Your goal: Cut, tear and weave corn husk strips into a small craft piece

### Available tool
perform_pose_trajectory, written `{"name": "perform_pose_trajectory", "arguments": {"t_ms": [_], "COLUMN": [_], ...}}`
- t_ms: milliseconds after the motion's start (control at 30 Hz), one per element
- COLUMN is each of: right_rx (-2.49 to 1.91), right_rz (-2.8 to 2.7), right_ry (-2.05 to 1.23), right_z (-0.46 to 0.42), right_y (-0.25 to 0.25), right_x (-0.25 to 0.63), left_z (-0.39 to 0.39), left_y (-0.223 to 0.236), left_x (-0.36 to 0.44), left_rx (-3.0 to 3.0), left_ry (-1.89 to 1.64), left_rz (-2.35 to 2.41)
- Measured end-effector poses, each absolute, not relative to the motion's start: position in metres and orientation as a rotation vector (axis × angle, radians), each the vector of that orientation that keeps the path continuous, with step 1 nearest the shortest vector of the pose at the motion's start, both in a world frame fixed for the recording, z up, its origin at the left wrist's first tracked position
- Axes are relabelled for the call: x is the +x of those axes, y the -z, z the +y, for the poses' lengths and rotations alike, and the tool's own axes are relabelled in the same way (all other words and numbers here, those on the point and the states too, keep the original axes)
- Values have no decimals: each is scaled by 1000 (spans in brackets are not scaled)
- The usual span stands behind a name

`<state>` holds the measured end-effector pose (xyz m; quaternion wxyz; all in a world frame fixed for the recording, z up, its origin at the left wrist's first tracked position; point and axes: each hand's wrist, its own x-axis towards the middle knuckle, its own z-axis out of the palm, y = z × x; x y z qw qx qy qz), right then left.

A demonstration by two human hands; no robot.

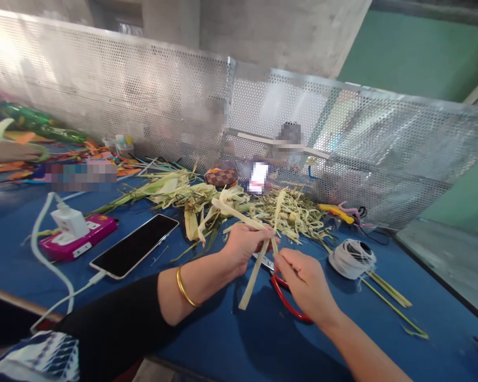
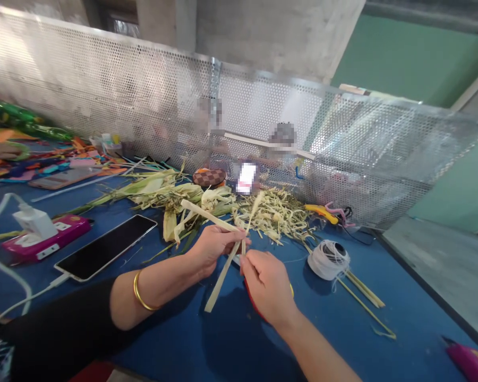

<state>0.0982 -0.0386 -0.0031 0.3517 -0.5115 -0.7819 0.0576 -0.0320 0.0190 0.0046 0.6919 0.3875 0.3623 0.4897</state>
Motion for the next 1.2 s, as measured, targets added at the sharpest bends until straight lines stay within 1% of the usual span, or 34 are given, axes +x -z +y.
{"name": "perform_pose_trajectory", "arguments": {"t_ms": [67, 167, 233, 400, 500, 567, 700, 800, 900, 967, 1000, 1033, 1100, 1167, 1200], "right_rx": [-1259, -1247, -1273, -1378, -1324, -1260, -1216, -1316, -1448, -1423, -1386, -1355, -1346, -1388, -1408], "right_rz": [-2082, -2076, -1939, -1368, -1277, -1278, -1311, -1375, -1464, -1532, -1594, -1667, -1786, -1785, -1746], "right_ry": [-129, -265, -377, -594, -830, -902, -787, -653, -308, -55, -10, -37, -235, -423, -460], "right_z": [-41, -41, -38, -22, -16, -15, -17, -19, -22, -23, -23, -24, -23, -23, -22], "right_y": [1, -2, -2, 0, 3, 4, 5, 4, -3, -8, -11, -12, -12, -9, -6], "right_x": [97, 102, 109, 123, 123, 121, 118, 120, 126, 130, 131, 131, 128, 123, 121], "left_z": [19, 19, 19, 17, 15, 13, 12, 12, 10, 9, 8, 6, 5, 4, 5], "left_y": [-5, -8, -10, -9, -6, -5, -7, -10, -12, -11, -11, -10, -9, -8, -7], "left_x": [-32, -35, -37, -36, -33, -32, -34, -35, -35, -34, -34, -33, -33, -34, -34], "left_rx": [861, 892, 918, 955, 1019, 1079, 1175, 1246, 1309, 1339, 1359, 1382, 1421, 1476, 1502], "left_ry": [-1057, -961, -908, -799, -782, -772, -745, -725, -695, -661, -635, -604, -539, -499, -489], "left_rz": [824, 812, 792, 792, 797, 795, 791, 818, 857, 864, 861, 852, 831, 808, 791]}}
